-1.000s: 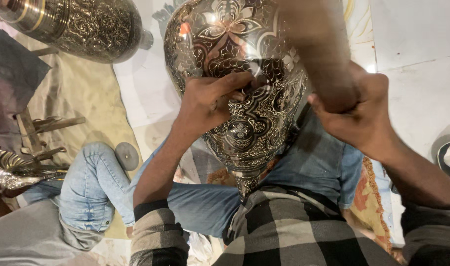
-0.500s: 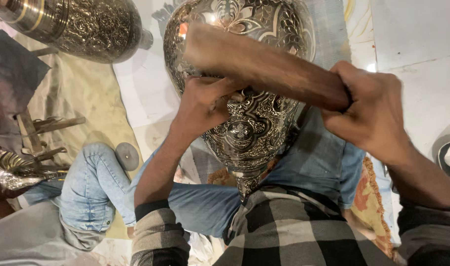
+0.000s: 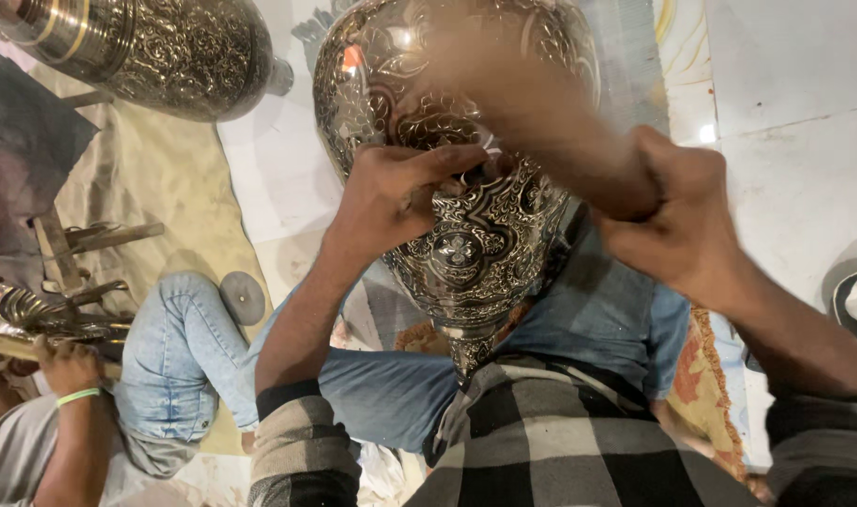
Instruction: The person sits cross-legged on the floor with a large ornate brass vessel braced on their lap. They hold a small chisel against the embossed floral patterns and strike it with a wooden mallet, working across different areas of the decorated surface to deepen the engraving.
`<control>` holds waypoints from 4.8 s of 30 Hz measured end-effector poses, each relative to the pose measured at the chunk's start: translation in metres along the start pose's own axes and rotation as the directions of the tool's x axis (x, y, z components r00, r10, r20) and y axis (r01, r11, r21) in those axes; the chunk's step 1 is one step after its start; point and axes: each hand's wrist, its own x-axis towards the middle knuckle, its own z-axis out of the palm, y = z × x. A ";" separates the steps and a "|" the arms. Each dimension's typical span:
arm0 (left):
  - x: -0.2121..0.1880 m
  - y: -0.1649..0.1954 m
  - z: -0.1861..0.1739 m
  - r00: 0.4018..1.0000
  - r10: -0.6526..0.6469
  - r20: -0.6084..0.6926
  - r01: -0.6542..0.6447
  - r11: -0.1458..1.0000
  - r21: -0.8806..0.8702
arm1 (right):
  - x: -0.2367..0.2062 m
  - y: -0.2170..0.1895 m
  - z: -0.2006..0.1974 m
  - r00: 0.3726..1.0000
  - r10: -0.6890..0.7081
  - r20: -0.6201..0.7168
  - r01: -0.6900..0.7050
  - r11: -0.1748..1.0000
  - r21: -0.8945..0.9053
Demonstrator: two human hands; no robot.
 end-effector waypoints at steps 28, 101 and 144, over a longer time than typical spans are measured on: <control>0.011 0.016 0.012 1.000 -0.009 -0.003 0.009 0.999 0.041 | -0.018 0.020 -0.003 0.996 0.085 0.007 -0.084 0.980 0.181; -0.003 0.019 0.023 0.952 -0.029 -0.303 0.043 0.998 0.042 | 0.027 -0.012 -0.037 0.991 -0.006 0.132 0.008 1.000 -0.015; 0.006 0.030 0.035 0.963 -0.030 -0.269 0.047 0.997 0.055 | 0.036 0.002 -0.032 0.999 0.039 0.007 -0.039 0.930 0.367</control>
